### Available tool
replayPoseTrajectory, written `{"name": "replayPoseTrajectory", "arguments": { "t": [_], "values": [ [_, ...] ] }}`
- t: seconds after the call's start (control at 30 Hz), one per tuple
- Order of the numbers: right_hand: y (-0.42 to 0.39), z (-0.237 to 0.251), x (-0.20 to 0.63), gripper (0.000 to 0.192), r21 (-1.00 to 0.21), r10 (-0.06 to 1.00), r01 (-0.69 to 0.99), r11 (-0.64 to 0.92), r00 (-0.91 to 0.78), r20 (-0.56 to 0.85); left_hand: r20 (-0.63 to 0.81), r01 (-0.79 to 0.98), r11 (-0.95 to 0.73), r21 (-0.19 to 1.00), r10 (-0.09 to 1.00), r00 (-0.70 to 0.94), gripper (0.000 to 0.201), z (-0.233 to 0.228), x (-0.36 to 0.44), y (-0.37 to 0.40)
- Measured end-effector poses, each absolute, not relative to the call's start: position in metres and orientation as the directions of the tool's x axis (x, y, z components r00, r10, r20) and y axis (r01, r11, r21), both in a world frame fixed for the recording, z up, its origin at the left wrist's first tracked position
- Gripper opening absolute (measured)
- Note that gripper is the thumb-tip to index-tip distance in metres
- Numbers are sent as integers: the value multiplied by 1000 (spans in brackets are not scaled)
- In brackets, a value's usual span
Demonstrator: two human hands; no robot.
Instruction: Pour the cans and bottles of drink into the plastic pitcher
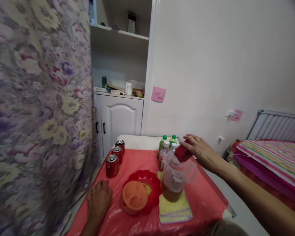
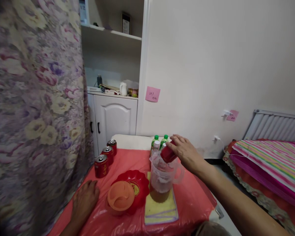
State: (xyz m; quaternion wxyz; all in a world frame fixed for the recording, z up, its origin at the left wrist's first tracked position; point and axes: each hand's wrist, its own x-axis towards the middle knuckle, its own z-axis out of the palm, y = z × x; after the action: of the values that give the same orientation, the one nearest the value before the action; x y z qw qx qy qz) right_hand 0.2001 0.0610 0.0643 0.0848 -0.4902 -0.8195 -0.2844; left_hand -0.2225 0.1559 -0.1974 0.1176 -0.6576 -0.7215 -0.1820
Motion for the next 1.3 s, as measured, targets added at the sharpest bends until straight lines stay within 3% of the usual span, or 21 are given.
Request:
{"name": "replayPoseTrajectory", "arguments": {
  "t": [0.27,0.7,1.3],
  "values": [
    [64,65,189,44,435,745,813,386,-553,373,395,993,58,101,914,-93,44,-196,-224,157],
    [65,59,192,46,437,747,816,379,-548,377,377,992,57,110,921,-95,46,-193,-222,156],
    [64,38,216,57,415,744,871,262,-456,488,369,993,56,106,925,-92,45,-192,-224,156]
  ]
}}
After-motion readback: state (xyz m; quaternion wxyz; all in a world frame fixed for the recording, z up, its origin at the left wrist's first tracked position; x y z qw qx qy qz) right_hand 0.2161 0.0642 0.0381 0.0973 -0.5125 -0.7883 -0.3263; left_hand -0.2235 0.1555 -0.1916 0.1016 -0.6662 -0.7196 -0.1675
